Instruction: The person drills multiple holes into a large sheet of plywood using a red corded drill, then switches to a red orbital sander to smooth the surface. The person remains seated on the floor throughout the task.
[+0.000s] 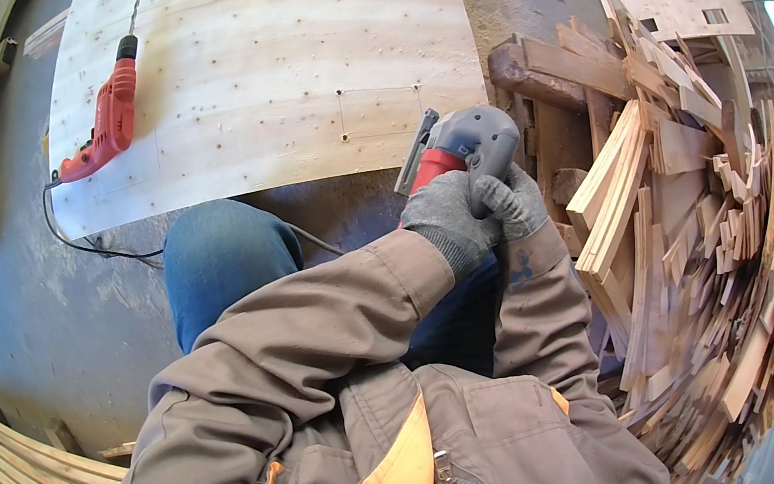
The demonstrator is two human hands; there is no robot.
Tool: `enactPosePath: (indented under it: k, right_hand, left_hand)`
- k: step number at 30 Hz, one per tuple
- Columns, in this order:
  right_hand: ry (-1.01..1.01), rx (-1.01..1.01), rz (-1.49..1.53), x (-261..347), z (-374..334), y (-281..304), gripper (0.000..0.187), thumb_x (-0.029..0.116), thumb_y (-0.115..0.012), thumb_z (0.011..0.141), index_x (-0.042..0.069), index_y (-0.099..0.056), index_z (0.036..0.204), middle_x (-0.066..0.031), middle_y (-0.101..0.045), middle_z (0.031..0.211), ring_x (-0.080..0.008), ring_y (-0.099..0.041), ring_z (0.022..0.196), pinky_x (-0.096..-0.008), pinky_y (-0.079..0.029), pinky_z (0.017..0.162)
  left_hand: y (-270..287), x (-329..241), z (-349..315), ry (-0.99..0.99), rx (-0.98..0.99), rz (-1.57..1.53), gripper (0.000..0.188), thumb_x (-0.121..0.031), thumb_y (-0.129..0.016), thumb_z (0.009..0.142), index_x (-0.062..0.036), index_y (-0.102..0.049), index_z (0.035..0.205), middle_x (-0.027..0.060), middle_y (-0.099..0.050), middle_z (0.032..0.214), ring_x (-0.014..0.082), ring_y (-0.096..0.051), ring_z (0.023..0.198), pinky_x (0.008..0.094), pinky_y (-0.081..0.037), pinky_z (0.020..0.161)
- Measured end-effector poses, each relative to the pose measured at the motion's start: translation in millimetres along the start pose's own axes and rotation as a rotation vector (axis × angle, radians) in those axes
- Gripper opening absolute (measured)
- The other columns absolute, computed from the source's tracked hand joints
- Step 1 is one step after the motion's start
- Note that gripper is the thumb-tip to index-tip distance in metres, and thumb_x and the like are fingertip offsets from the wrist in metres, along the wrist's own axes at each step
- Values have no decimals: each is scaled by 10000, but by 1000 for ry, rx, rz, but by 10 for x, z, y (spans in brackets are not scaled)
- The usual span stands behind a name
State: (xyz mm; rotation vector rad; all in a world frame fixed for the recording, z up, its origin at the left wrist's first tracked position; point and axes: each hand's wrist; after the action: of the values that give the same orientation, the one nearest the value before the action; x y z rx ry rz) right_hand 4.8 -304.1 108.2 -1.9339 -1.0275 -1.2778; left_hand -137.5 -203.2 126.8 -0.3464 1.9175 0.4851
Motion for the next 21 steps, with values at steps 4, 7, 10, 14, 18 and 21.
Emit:
enactPosePath:
  k: [4, 7, 10, 14, 18, 21]
  right_hand:
    - [0, -6, 17, 4, 11, 8, 616, 311, -855, 832, -1, -608, 1301, -63, -654, 1173, -183, -625, 1055, -327, -513, 930]
    - [22, -10, 25, 54, -2, -35, 633, 320, -861, 824, -6, -605, 1302, -67, -656, 1170, -185, -629, 1048, -329, -516, 925]
    - [0, 5, 29, 87, -3, -33, 642, 326, -868, 814, -8, -606, 1296, -74, -656, 1168, -191, -630, 1049, -337, -519, 926]
    - [-15, -7, 18, 93, -12, -21, 622, 307, -860, 812, -7, -607, 1286, -81, -664, 1145, -193, -641, 1015, -340, -537, 899]
    - [-24, -32, 56, 66, -57, 25, 583, 269, -833, 828, -12, -602, 1283, -82, -671, 1124, -191, -654, 981, -341, -554, 873]
    - [-56, -48, 119, 50, -117, 67, 558, 228, -798, 850, -28, -585, 1298, -92, -660, 1159, -201, -654, 1011, -347, -555, 907]
  left_hand:
    - [-66, 35, 40, 11, -14, 2, 248, -254, -797, 804, -131, -752, 1016, 144, -745, 948, 318, -725, 954, 404, -565, 831]
    - [-97, 114, 68, -33, -15, -21, 212, -252, -799, 809, -161, -765, 998, 128, -749, 937, 307, -730, 938, 396, -566, 822]
    - [-85, 91, 46, -41, -20, -32, 178, -239, -795, 813, -177, -774, 979, 119, -750, 922, 302, -732, 928, 393, -566, 819]
    - [-83, 79, 24, -19, -25, -47, 193, -247, -789, 804, -167, -769, 978, 129, -748, 918, 305, -731, 933, 399, -566, 822]
    - [-2, 3, 0, -30, 28, 2, 315, -301, -781, 786, -105, -735, 1029, 181, -737, 947, 338, -723, 950, 423, -560, 835]
    - [23, -18, -9, -29, 73, 26, 390, -329, -772, 781, -65, -704, 1059, 212, -726, 963, 367, -712, 961, 442, -553, 850]
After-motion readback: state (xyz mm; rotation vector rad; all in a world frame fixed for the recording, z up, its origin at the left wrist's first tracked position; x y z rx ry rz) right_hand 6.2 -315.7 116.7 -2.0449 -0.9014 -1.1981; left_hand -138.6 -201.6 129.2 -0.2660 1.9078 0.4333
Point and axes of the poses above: each hand's wrist, its own z-axis towards the middle knuckle, its own y-axis out of the back of the hand, x = y × z
